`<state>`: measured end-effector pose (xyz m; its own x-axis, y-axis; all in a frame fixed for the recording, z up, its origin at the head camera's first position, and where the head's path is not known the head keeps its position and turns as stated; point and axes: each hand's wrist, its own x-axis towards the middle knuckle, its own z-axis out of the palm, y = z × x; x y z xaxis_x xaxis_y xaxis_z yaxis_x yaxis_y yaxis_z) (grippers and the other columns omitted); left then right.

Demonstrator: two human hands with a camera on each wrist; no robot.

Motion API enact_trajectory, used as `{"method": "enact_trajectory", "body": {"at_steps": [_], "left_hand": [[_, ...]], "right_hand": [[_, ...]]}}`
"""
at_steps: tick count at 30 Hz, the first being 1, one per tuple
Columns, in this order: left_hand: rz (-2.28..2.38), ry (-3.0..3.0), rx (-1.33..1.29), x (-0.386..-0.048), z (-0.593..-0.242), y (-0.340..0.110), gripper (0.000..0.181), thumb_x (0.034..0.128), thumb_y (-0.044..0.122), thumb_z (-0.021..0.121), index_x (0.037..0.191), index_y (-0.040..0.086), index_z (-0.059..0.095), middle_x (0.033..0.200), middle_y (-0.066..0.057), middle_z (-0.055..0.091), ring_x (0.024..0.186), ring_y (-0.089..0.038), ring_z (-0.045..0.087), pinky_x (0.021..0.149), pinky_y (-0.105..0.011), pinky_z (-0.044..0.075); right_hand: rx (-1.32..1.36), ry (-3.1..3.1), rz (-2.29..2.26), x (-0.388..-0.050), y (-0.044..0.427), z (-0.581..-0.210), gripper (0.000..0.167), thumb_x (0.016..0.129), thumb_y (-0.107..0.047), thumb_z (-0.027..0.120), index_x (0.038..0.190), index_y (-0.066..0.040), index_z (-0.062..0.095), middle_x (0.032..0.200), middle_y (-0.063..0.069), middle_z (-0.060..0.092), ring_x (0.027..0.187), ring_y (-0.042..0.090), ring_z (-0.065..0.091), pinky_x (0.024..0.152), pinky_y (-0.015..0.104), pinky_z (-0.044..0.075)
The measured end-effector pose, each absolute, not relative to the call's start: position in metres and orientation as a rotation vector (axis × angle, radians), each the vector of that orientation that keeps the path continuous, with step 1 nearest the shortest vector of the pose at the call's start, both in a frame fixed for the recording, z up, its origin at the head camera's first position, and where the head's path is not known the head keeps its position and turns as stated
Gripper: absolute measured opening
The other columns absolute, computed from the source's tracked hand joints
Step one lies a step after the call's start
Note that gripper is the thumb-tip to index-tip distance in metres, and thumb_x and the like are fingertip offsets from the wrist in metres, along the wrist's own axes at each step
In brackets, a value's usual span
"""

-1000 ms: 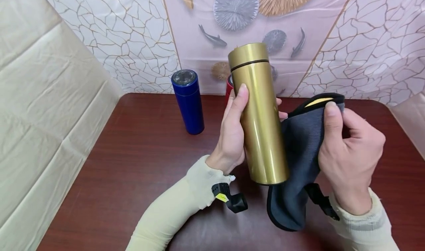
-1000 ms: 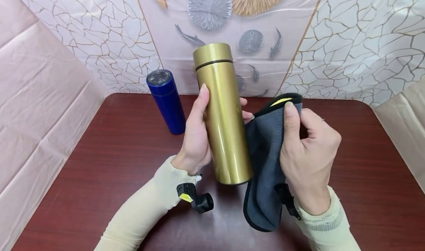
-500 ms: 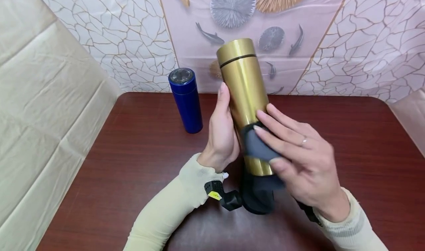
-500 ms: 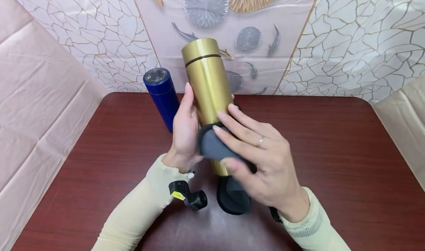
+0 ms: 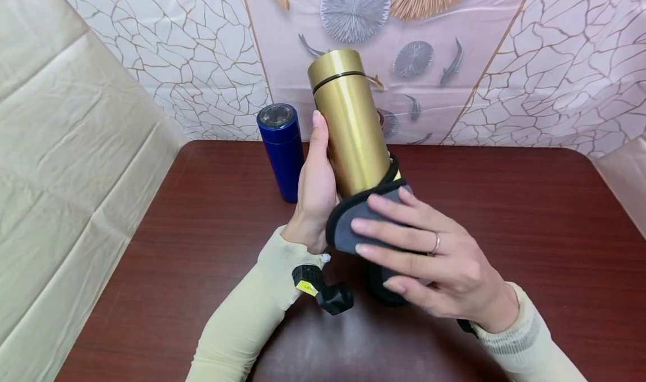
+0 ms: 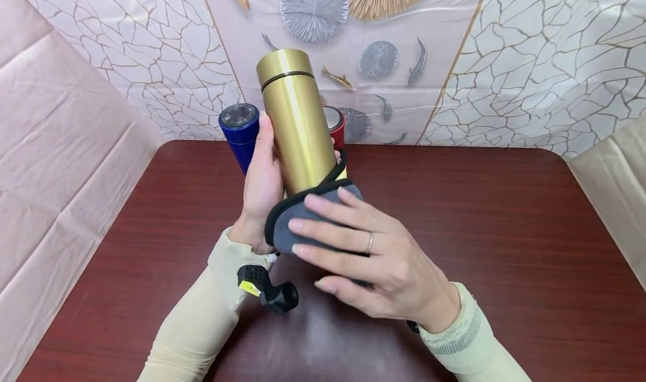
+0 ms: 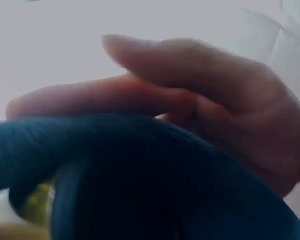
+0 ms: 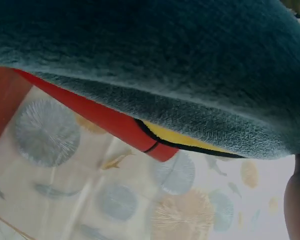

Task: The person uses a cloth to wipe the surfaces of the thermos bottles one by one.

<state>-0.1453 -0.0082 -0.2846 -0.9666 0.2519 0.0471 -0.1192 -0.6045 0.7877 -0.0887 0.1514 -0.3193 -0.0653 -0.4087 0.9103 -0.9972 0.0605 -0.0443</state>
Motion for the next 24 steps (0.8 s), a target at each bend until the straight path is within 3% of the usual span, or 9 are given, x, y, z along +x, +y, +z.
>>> {"method": "enact_trajectory", "body": {"at_steps": [5, 9, 12, 15, 18, 19, 21, 24], "left_hand": [[2.606, 1.152, 0.244, -0.144, -0.284, -0.007, 0.058, 0.107, 0.062, 0.025, 0.126, 0.019, 0.059, 0.107, 0.004, 0.066, 0.094, -0.013, 0.062, 0.091, -0.028, 0.049], [2.523, 1.107, 0.199, -0.143, -0.287, -0.003, 0.057, 0.1048, 0.066, 0.027, 0.117, 0.02, 0.06, 0.099, 0.003, 0.065, 0.088, -0.013, 0.063, 0.085, -0.025, 0.051], [2.451, 1.126, 0.236, -0.142, -0.29, 0.003, 0.06, 0.1054, 0.064, 0.027, 0.121, 0.015, 0.058, 0.097, 0.0, 0.064, 0.088, -0.014, 0.063, 0.086, -0.026, 0.051], [2.39, 1.231, 0.332, -0.14, -0.294, 0.008, 0.057, 0.1091, 0.054, 0.027, 0.141, 0.012, 0.048, 0.123, 0.004, 0.059, 0.113, -0.01, 0.056, 0.107, -0.027, 0.04], [2.304, 1.365, 0.371, -0.135, -0.299, 0.014, 0.055, 0.1119, 0.042, 0.027, 0.158, 0.013, 0.032, 0.155, 0.008, 0.039, 0.14, -0.006, 0.036, 0.124, -0.03, 0.021], [2.271, 1.407, 0.393, -0.133, -0.301, 0.017, 0.053, 0.1125, 0.04, 0.026, 0.159, 0.015, 0.03, 0.159, 0.008, 0.034, 0.142, -0.006, 0.031, 0.125, -0.032, 0.017], [2.175, 1.511, 0.434, -0.13, -0.304, 0.02, 0.051, 0.1129, 0.038, 0.023, 0.158, 0.017, 0.032, 0.16, 0.004, 0.034, 0.141, -0.008, 0.034, 0.124, -0.034, 0.022], [2.015, 1.65, 0.558, -0.127, -0.309, 0.026, 0.05, 0.1126, 0.041, 0.022, 0.159, 0.025, 0.031, 0.156, 0.008, 0.037, 0.133, -0.004, 0.039, 0.118, -0.029, 0.029]], "right_hand": [[1.452, -1.585, 0.914, -0.085, 0.147, -0.32, 0.027, 0.101, -0.02, 0.063, 0.104, 0.002, 0.078, 0.109, 0.02, 0.077, 0.122, 0.035, 0.066, 0.121, 0.048, 0.036], [1.386, -1.754, 0.896, -0.082, 0.151, -0.316, 0.034, 0.107, -0.022, 0.052, 0.112, 0.002, 0.076, 0.123, 0.016, 0.073, 0.136, 0.03, 0.057, 0.126, 0.047, 0.027], [1.297, -1.882, 0.899, -0.081, 0.156, -0.313, 0.04, 0.11, -0.023, 0.045, 0.12, 0.003, 0.072, 0.138, 0.013, 0.066, 0.147, 0.029, 0.044, 0.129, 0.048, 0.017], [1.205, -1.928, 0.939, -0.083, 0.161, -0.311, 0.041, 0.11, -0.024, 0.044, 0.127, 0.004, 0.068, 0.147, 0.013, 0.059, 0.153, 0.03, 0.034, 0.13, 0.047, 0.01], [1.116, -1.948, 0.941, -0.086, 0.165, -0.31, 0.042, 0.11, -0.025, 0.045, 0.132, 0.004, 0.065, 0.151, 0.012, 0.054, 0.157, 0.03, 0.026, 0.13, 0.046, 0.005], [1.087, -1.948, 0.938, -0.086, 0.166, -0.309, 0.042, 0.11, -0.026, 0.045, 0.133, 0.003, 0.064, 0.152, 0.012, 0.054, 0.157, 0.029, 0.025, 0.13, 0.045, 0.005], [1.024, -1.945, 0.941, -0.088, 0.169, -0.307, 0.042, 0.109, -0.026, 0.046, 0.134, 0.002, 0.064, 0.152, 0.011, 0.054, 0.158, 0.026, 0.023, 0.13, 0.046, 0.003], [0.913, -1.922, 0.982, -0.091, 0.173, -0.302, 0.04, 0.108, -0.026, 0.049, 0.133, 0.0, 0.065, 0.15, 0.012, 0.056, 0.158, 0.023, 0.022, 0.129, 0.051, 0.0]]}}
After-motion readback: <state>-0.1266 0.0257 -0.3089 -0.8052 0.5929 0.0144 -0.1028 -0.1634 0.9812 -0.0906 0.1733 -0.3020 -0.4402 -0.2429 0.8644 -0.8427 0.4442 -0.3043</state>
